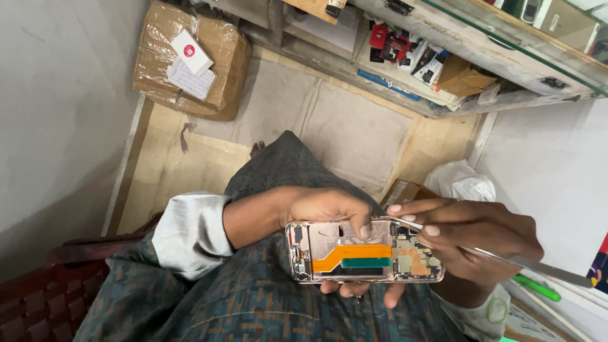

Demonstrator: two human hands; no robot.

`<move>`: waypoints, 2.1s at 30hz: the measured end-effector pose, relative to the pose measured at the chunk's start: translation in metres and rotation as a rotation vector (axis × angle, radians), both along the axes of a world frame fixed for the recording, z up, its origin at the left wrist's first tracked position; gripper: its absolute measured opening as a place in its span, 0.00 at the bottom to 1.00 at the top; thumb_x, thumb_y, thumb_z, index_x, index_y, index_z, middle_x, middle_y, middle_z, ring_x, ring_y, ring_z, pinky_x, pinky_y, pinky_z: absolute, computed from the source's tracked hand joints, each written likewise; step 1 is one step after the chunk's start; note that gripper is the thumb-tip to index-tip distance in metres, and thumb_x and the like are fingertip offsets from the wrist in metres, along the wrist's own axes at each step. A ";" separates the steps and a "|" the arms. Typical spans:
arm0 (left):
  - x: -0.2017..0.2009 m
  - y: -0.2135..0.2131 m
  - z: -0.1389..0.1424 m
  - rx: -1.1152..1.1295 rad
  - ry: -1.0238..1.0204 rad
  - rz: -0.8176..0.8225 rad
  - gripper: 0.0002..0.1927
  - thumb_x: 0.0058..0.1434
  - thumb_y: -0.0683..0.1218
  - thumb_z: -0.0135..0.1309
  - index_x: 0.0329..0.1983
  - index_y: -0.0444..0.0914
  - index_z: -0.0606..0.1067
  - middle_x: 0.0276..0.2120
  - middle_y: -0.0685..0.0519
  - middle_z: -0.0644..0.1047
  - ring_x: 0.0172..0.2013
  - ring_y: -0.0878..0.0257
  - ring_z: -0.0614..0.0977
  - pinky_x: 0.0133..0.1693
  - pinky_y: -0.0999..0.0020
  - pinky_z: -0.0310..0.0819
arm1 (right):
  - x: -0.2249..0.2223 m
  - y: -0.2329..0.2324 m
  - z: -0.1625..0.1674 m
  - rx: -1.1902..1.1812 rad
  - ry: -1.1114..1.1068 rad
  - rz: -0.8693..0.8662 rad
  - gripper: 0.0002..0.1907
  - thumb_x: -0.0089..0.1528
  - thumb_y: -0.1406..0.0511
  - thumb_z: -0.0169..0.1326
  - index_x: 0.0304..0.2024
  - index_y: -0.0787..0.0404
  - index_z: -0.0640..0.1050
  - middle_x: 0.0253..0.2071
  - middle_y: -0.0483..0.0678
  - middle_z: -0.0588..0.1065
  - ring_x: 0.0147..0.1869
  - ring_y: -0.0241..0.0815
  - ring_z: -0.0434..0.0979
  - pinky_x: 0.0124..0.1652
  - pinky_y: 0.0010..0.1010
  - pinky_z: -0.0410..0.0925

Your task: The person holds a disassembled smartphone and uses a metal spudger to carefully pry and separate internal components and adhesive layers. The person rotates the phone to access different areas and continues to lift and adjust internal parts throughout the clip.

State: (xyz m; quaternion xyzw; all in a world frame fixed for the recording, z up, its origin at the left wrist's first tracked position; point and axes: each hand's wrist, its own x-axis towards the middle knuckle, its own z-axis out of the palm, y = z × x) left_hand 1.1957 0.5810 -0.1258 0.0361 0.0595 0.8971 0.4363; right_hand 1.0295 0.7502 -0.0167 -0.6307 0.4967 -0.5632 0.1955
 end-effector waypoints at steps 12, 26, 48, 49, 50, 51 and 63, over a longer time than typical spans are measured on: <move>0.009 0.005 -0.011 0.107 0.016 0.010 0.28 0.62 0.42 0.51 0.63 0.21 0.67 0.45 0.31 0.77 0.39 0.43 0.82 0.44 0.52 0.80 | 0.004 -0.001 0.018 0.198 0.053 -0.035 0.10 0.58 0.75 0.64 0.40 0.68 0.77 0.37 0.64 0.80 0.46 0.57 0.87 0.41 0.37 0.81; 0.014 0.005 0.009 0.210 0.130 0.059 0.29 0.76 0.52 0.46 0.66 0.22 0.65 0.44 0.31 0.77 0.41 0.43 0.82 0.44 0.51 0.81 | 0.007 0.014 -0.023 -0.015 -0.287 -0.064 0.09 0.64 0.72 0.58 0.46 0.68 0.76 0.37 0.62 0.80 0.48 0.61 0.86 0.39 0.44 0.80; -0.006 0.021 0.068 0.088 0.193 1.059 0.35 0.86 0.64 0.23 0.77 0.31 0.53 0.68 0.37 0.63 0.63 0.47 0.71 0.52 0.63 0.80 | 0.092 -0.027 0.040 0.118 0.333 -0.522 0.09 0.60 0.75 0.60 0.41 0.66 0.75 0.42 0.62 0.80 0.48 0.51 0.86 0.46 0.34 0.78; -0.005 0.022 0.069 0.093 0.191 1.072 0.34 0.87 0.64 0.22 0.77 0.31 0.53 0.67 0.37 0.63 0.64 0.48 0.70 0.52 0.64 0.80 | 0.095 -0.028 0.043 0.118 0.347 -0.512 0.08 0.60 0.75 0.60 0.41 0.67 0.75 0.42 0.63 0.80 0.48 0.52 0.86 0.46 0.34 0.79; -0.004 0.024 0.070 0.098 0.190 1.085 0.34 0.87 0.64 0.21 0.76 0.31 0.53 0.67 0.38 0.63 0.64 0.48 0.70 0.52 0.64 0.79 | 0.095 -0.029 0.045 0.117 0.361 -0.501 0.08 0.60 0.74 0.60 0.41 0.67 0.75 0.42 0.63 0.80 0.47 0.53 0.86 0.46 0.35 0.79; -0.005 0.026 0.070 0.101 0.177 1.096 0.34 0.87 0.64 0.20 0.76 0.32 0.53 0.66 0.38 0.63 0.65 0.48 0.71 0.52 0.63 0.79 | 0.094 -0.030 0.046 0.108 0.370 -0.492 0.08 0.60 0.74 0.60 0.41 0.67 0.75 0.41 0.63 0.80 0.47 0.53 0.86 0.47 0.35 0.79; -0.008 0.033 0.081 -0.050 0.170 1.220 0.37 0.83 0.66 0.17 0.79 0.34 0.51 0.63 0.40 0.66 0.63 0.50 0.72 0.66 0.54 0.68 | 0.094 -0.031 0.050 0.080 0.387 -0.452 0.08 0.61 0.74 0.58 0.41 0.69 0.75 0.41 0.64 0.79 0.49 0.57 0.85 0.48 0.40 0.79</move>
